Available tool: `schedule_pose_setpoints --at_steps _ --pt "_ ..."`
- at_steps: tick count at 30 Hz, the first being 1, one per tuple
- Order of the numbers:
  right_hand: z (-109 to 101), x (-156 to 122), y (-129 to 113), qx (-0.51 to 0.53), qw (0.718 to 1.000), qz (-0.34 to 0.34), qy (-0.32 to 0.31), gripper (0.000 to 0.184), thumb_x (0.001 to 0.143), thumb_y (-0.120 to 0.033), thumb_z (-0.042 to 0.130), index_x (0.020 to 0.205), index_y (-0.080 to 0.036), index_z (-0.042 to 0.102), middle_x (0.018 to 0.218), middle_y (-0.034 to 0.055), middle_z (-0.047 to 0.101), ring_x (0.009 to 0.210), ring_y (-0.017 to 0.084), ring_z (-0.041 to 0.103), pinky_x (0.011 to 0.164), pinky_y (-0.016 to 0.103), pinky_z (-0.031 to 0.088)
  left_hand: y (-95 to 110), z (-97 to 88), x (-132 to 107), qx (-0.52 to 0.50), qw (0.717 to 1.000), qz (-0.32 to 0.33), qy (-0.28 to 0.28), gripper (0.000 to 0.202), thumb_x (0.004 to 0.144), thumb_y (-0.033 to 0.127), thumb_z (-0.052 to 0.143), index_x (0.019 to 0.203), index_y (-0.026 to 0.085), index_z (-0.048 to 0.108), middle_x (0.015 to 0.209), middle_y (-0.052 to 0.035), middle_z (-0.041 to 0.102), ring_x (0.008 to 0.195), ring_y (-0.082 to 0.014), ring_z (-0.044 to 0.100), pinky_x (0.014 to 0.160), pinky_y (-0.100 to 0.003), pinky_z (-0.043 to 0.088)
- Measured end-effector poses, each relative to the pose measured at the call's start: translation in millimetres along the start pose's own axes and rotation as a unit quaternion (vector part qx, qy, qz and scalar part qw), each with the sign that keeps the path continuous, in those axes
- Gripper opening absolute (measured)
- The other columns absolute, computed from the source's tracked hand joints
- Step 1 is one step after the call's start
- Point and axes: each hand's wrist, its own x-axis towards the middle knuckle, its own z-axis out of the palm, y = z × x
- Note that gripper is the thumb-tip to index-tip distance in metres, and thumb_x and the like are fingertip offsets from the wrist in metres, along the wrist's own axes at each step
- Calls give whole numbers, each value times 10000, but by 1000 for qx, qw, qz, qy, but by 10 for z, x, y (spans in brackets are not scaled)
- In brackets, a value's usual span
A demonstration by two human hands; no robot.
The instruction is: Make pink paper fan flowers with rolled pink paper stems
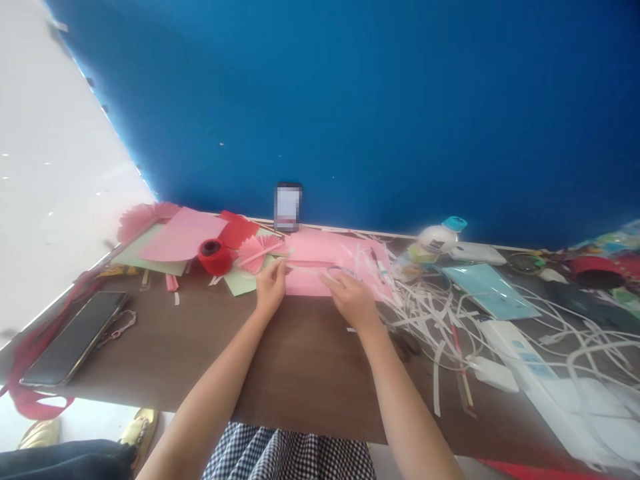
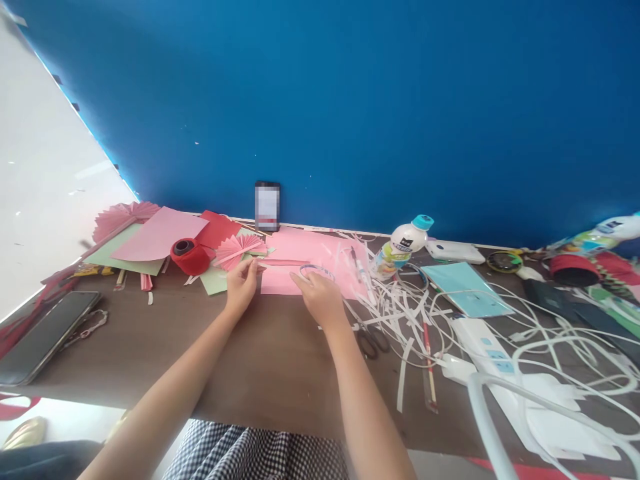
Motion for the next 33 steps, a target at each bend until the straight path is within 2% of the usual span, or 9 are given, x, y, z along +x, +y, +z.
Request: schedule_pose_setpoints --at_steps 6,11,16,22,33 --pt "44 10 -24 -24 999 33 18 425 815 -51 357 1077 -297 583 900 65 600 764 152 541 663 262 407 2 -12 5 -6 1000 -4 15 303 790 397 457 864 146 611 714 -49 659 719 -174 643 683 -287 519" --pt "32 23 -41 -83 996 22 27 447 831 -48 340 1103 -328 559 918 58 595 760 149 539 629 256 393 -9 -16 11 -11 1000 -5 15 301 791 401 454 851 148 605 710 -48 657 714 -170 645 671 -280 526" --pt "64 15 -8 -109 994 17 25 435 840 -60 334 1127 -313 540 962 72 578 828 169 534 656 273 402 23 -11 7 -21 1000 -14 5 314 789 405 458 870 134 594 710 -60 658 704 -172 648 683 -291 524" --pt "113 16 17 -135 990 27 26 412 847 -92 362 1132 -342 523 1014 75 539 775 163 527 609 266 386 23 -8 5 -26 1000 -14 3 319 791 406 456 890 134 591 717 -63 658 705 -177 649 686 -301 523" --pt "145 9 28 -154 987 44 -21 504 818 -64 415 1232 -350 407 1110 81 499 753 146 529 630 255 362 9 -10 19 -44 999 -17 1 304 782 397 473 888 139 595 692 -52 655 692 -170 646 688 -298 511"
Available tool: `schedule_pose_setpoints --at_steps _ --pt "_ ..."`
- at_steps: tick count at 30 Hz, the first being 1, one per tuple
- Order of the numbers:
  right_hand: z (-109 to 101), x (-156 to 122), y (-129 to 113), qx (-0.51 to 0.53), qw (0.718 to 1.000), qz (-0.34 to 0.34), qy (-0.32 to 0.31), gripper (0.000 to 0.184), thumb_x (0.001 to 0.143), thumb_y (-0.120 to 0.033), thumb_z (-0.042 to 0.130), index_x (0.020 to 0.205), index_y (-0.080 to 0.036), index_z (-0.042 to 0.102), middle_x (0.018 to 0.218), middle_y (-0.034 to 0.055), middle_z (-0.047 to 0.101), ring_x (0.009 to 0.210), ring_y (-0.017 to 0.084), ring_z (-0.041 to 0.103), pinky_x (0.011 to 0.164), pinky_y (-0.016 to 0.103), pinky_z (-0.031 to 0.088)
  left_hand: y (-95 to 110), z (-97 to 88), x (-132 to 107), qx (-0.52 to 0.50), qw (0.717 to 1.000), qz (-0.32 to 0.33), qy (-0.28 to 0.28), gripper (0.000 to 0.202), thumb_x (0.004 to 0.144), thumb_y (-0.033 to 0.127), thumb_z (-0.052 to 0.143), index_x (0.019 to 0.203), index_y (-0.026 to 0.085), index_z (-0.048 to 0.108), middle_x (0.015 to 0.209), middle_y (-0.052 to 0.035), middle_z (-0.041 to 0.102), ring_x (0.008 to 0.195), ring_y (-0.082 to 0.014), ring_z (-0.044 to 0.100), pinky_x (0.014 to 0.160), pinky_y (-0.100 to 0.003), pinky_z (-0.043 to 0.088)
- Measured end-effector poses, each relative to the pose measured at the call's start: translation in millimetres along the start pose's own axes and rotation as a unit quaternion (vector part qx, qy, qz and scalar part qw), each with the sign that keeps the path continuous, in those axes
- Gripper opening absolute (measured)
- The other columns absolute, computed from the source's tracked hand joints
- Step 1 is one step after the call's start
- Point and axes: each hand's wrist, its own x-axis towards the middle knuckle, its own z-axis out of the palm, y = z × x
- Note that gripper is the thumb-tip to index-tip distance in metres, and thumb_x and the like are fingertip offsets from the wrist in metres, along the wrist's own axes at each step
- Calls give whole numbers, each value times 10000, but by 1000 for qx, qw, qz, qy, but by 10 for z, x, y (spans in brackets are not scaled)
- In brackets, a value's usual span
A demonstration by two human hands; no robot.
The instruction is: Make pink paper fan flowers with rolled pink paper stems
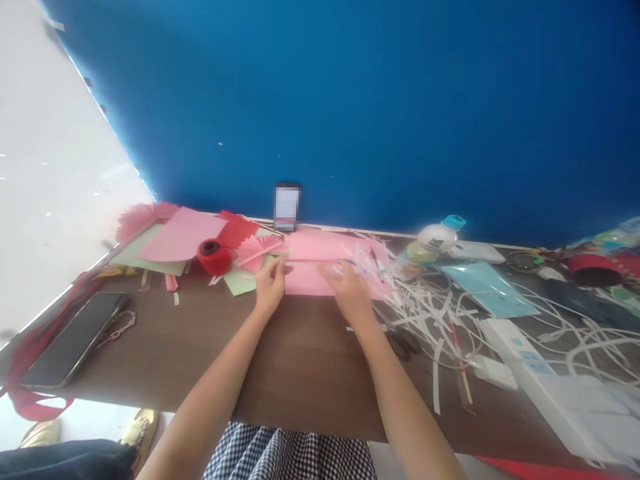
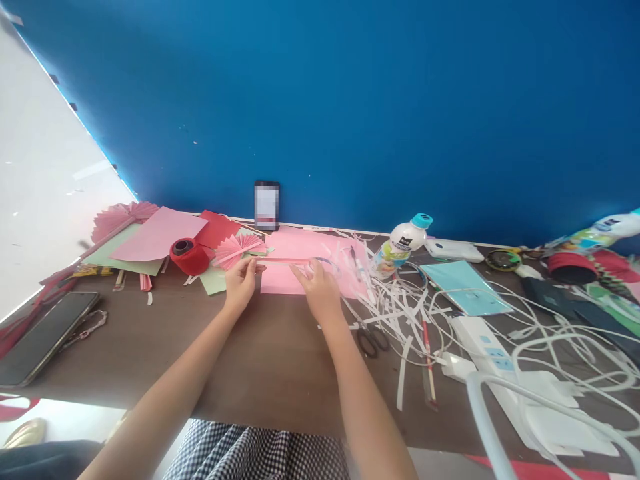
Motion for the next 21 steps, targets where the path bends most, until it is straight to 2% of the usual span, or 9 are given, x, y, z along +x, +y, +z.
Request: schedule_pose_setpoints --at_steps 5,8,12,15,18,21 --pt "5 1 -4 4 1000 7 -9 486 816 -44 404 1170 -370 471 1125 72 485 773 149 524 631 256 351 1 2 9 -21 1000 -12 -5 293 767 407 494 862 146 590 678 -48 645 686 -168 641 704 -304 504" --pt "13 -7 -25 11 1000 1 5 483 816 -40 403 1168 -362 474 1135 77 483 800 157 524 645 264 355 5 24 12 -86 995 -54 -13 294 751 427 509 834 150 563 687 -34 623 702 -163 637 719 -315 506" --pt "28 -14 -75 12 999 -14 38 482 831 -52 388 1209 -349 432 1123 85 507 812 163 534 649 270 357 -25 80 -1 -222 964 -147 -25 292 745 456 506 824 175 488 754 -1 569 761 -158 638 775 -360 498" --pt "18 -9 -114 2 998 -26 54 486 837 -50 373 1225 -341 411 1112 83 528 803 166 541 641 270 353 -62 120 -12 -267 945 -189 -14 326 740 487 497 855 183 469 732 10 534 770 -175 640 785 -390 494" --pt "-5 -3 -146 -2 998 -33 58 473 842 -59 367 1231 -325 406 1107 85 540 792 174 547 633 272 348 -69 147 -22 -284 940 -191 -8 399 718 513 507 907 162 507 803 -35 560 839 -201 623 801 -397 490" --pt "-24 0 -175 -2 998 -41 51 462 843 -68 367 1231 -314 406 1102 90 547 786 181 550 630 275 347 -30 162 -42 -278 945 -168 -38 448 681 467 582 990 144 544 939 -92 593 953 -226 577 836 -392 475"
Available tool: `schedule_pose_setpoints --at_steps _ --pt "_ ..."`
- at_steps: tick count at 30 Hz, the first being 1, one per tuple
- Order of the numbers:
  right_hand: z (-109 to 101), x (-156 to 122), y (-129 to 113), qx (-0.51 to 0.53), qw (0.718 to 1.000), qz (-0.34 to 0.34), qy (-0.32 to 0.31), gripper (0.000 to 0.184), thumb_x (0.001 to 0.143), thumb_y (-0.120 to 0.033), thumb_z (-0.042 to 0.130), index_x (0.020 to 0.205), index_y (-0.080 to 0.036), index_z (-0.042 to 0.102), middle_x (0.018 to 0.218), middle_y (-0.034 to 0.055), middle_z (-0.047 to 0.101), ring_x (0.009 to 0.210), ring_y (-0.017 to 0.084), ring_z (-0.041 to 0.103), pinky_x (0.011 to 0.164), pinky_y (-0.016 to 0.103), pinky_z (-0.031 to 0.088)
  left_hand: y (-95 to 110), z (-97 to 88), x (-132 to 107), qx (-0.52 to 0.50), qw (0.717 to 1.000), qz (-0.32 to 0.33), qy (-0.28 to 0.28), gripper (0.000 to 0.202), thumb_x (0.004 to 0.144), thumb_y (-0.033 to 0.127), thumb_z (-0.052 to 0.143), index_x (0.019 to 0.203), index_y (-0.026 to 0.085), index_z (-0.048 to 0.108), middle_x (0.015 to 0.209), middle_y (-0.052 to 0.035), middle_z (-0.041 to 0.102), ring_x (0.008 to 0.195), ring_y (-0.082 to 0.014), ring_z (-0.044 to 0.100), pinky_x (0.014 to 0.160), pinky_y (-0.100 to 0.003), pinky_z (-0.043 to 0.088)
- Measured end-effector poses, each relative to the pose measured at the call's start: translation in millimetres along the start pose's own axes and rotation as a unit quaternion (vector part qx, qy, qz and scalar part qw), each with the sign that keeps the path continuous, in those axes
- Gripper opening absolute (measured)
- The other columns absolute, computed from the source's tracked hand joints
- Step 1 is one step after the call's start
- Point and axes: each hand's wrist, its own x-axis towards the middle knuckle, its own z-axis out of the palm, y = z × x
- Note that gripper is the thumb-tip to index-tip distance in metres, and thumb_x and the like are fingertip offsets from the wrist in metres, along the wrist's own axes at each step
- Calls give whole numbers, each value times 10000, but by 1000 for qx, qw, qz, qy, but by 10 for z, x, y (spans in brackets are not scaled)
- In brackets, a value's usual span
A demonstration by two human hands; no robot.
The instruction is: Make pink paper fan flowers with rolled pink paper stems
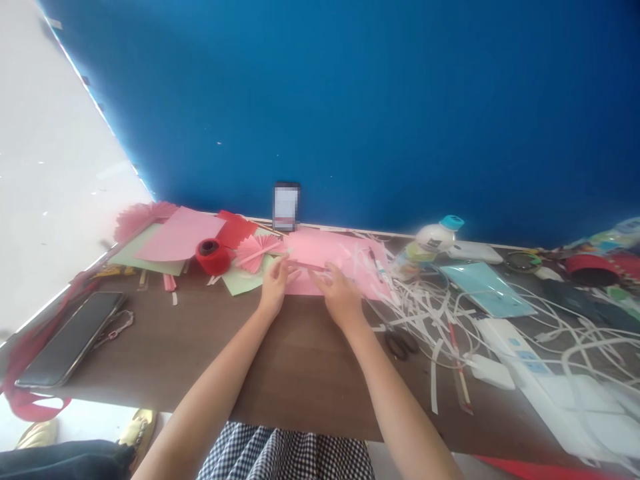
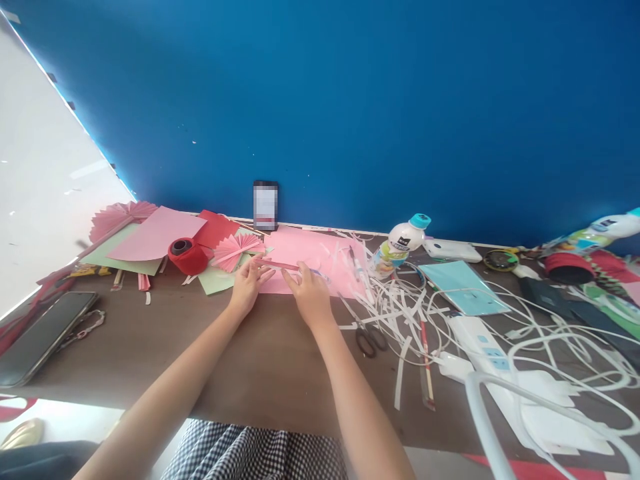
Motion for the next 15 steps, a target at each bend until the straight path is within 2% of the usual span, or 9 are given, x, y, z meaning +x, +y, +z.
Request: schedule_pose_setpoints --at_steps 3,6,11,15 --pt "-14 6 -29 5 1000 -3 -8 461 840 -68 364 1228 -313 407 1101 87 548 791 179 550 637 274 350 25 32 -30 20 1000 3 -21 439 655 388 640 1010 138 575 1059 -128 589 1057 -252 515 859 -399 460" --pt "-30 11 -44 3 1000 -2 -11 461 843 -76 359 1231 -320 402 1098 81 550 785 176 547 641 273 354 28 36 -31 47 999 -10 -22 355 662 378 631 900 114 639 1144 -139 555 1083 -271 496 883 -411 443" --pt "-78 11 -7 -7 1000 12 -26 471 836 -82 358 1248 -308 396 1098 71 554 713 152 535 617 259 357 10 -1 14 79 996 -37 -14 362 673 411 606 860 107 664 962 -119 649 1007 -265 553 881 -429 439" --pt "-131 -3 63 4 999 7 -43 525 783 -43 385 1215 -336 440 1120 47 540 676 134 518 583 247 345 26 -35 56 59 997 -39 -3 378 675 427 600 864 105 662 889 -101 667 983 -249 568 880 -413 442"
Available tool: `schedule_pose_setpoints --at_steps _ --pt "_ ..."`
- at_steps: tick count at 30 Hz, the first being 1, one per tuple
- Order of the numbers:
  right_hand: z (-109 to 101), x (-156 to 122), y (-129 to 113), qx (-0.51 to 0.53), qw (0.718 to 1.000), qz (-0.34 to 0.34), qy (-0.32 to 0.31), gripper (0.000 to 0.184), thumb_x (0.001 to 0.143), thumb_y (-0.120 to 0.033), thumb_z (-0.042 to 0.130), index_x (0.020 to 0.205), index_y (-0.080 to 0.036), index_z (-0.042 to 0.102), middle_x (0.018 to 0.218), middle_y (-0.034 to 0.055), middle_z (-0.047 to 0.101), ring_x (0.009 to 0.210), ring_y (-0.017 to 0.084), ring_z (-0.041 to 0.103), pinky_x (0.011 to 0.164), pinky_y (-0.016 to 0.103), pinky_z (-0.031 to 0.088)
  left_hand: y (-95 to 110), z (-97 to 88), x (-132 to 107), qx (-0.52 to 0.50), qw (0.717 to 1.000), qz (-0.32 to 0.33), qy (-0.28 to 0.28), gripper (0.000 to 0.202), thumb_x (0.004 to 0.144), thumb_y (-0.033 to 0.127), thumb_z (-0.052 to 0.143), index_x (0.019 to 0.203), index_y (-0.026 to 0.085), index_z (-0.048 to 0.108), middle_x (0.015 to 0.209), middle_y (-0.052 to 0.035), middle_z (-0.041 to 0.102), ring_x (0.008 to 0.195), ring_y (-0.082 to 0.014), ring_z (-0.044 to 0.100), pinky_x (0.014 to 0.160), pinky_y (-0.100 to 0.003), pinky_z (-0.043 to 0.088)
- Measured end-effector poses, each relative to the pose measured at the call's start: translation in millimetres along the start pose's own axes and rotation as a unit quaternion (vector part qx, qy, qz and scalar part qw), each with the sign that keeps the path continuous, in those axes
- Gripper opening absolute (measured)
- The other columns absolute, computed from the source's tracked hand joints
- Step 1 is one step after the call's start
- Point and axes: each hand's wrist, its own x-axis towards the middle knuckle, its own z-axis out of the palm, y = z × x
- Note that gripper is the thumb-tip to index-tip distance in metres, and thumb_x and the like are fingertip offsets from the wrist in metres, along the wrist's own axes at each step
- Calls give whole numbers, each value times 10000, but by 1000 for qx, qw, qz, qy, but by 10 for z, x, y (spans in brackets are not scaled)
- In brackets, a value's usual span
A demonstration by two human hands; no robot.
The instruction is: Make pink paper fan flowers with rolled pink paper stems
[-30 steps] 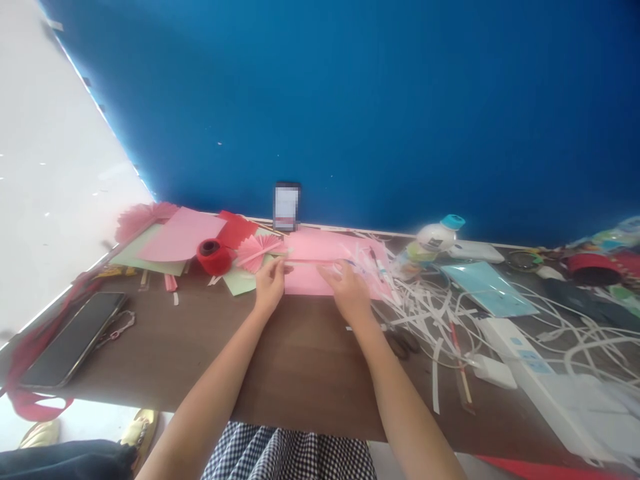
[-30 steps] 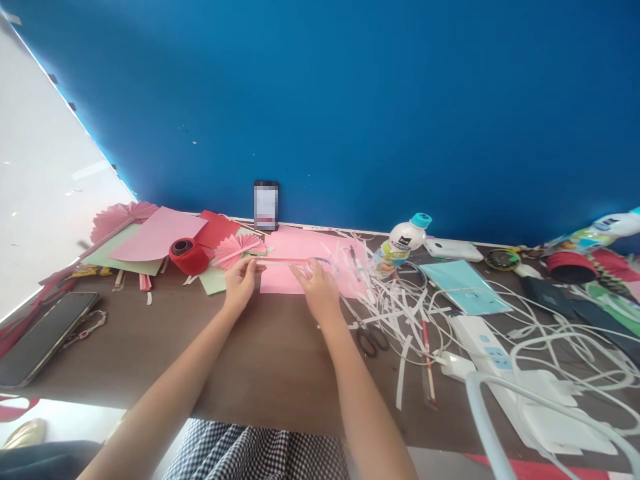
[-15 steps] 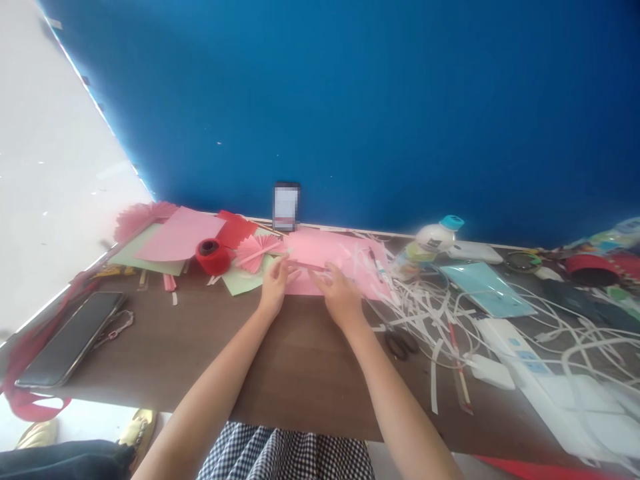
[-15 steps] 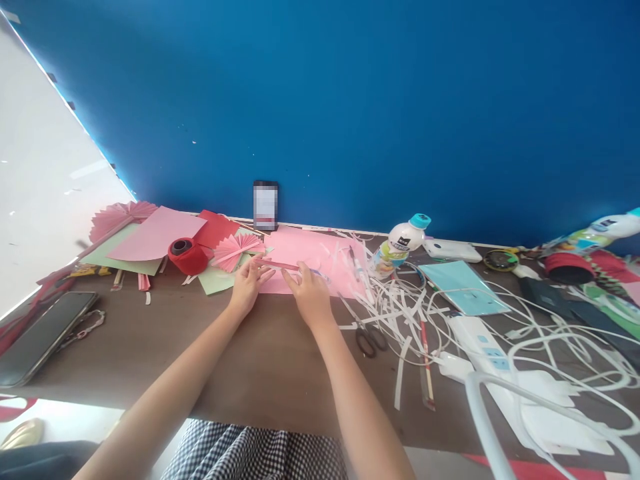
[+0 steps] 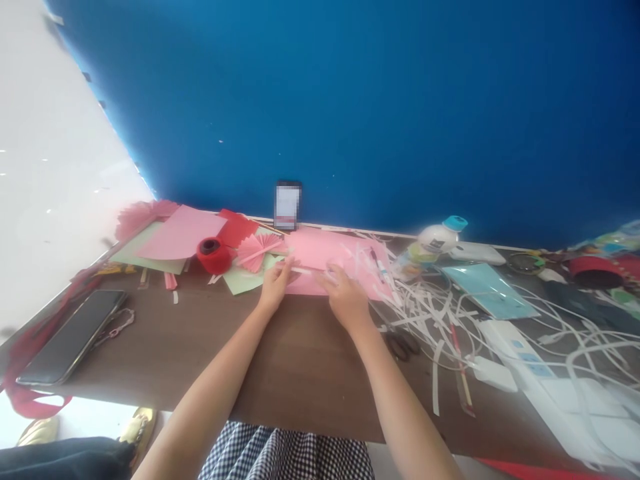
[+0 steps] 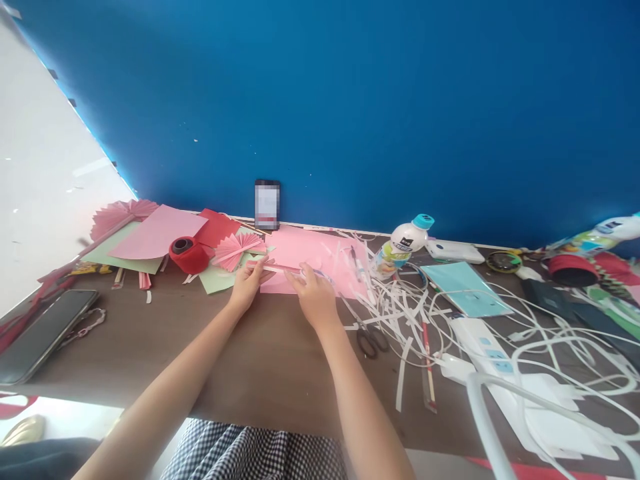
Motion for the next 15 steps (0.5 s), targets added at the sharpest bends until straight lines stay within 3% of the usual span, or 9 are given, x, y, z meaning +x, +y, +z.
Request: schedule_pose_setpoints --at_steps 5,11,15 --pt "-20 -25 115 43 999 -17 -28 615 681 27 404 1177 -325 496 940 40 585 562 99 440 561 235 315 38 -69 54 -47 998 10 28 375 675 439 599 838 106 654 857 -84 665 934 -212 588 888 -389 438" --pt "-15 -49 227 157 986 -59 -21 548 734 2 365 1178 -287 505 794 31 554 597 102 453 546 208 322 101 -123 66 -89 996 -1 16 354 711 399 583 901 103 625 687 -29 632 851 -160 613 896 -379 435" --pt "-19 -62 295 145 988 -58 -19 528 746 -8 378 1168 -294 514 725 25 522 600 106 447 537 205 320 133 -121 50 -82 997 -8 -2 365 718 393 583 940 104 609 757 -50 640 840 -172 619 895 -404 437"
